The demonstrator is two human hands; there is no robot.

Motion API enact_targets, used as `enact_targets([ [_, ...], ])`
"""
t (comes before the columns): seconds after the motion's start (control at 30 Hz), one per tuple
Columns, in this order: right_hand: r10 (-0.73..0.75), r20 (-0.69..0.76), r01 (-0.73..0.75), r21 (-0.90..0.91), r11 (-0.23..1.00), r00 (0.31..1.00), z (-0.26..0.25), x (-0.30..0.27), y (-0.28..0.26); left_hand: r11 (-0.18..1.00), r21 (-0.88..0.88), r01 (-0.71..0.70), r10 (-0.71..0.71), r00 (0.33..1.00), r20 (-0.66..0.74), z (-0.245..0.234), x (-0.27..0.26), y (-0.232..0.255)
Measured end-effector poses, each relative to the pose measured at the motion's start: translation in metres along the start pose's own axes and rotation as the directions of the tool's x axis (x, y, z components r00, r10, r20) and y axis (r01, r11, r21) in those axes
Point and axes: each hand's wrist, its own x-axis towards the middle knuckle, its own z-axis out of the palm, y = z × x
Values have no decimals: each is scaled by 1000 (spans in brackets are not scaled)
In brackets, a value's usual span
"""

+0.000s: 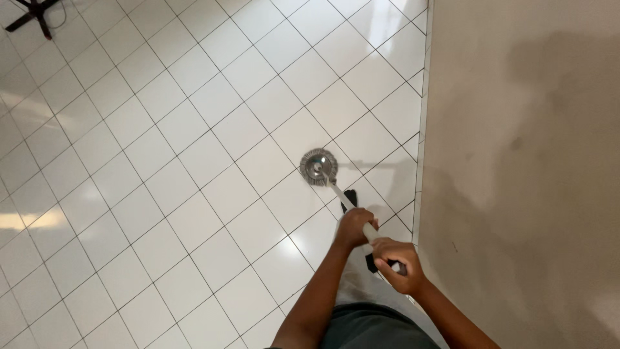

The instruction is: The person dips a mop into a bucket, spins it to remove excess water, and then mops the tiled floor of a hallway.

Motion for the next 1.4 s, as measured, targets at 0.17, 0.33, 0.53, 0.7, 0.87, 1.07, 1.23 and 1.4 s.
enact_targets([
  [0.17, -8, 18, 8, -35, 999, 1000, 16, 16, 60, 992, 23, 122, -122, 992, -12, -19, 18, -53],
  [0.33, 77, 4, -76, -104, 992, 997, 12, 19, 72, 987, 86, 135, -142, 987, 74, -21, 36, -60],
  [0.53, 305, -165, -335, -208, 919, 938, -27, 15, -5, 991, 39, 126, -129, 988, 84, 8, 54, 9],
  [0.7, 207, -328, -277, -183, 943, 922, -50, 17, -61, 985, 6, 172, -158, 895, 417, 33, 82, 50],
  [0.87, 161, -432, -207, -61, 977, 887, -48, 30, -49, 983, -178, -51, 90, 971, 222, 43, 92, 30],
  [1.07, -13, -312, -40, -164, 986, 950, -37, 50, -10, 977, -186, -107, 111, 994, 7, 39, 97, -11],
  [1.23, 30, -221, -73, -190, 979, 975, -47, 76, 38, 1000, 2, 1, -2, 987, 161, 20, 132, -50],
  [1.4, 50, -212, -106, -259, 960, 976, -67, 112, 91, 982, 53, 179, -186, 968, 168, -7, 160, -74],
])
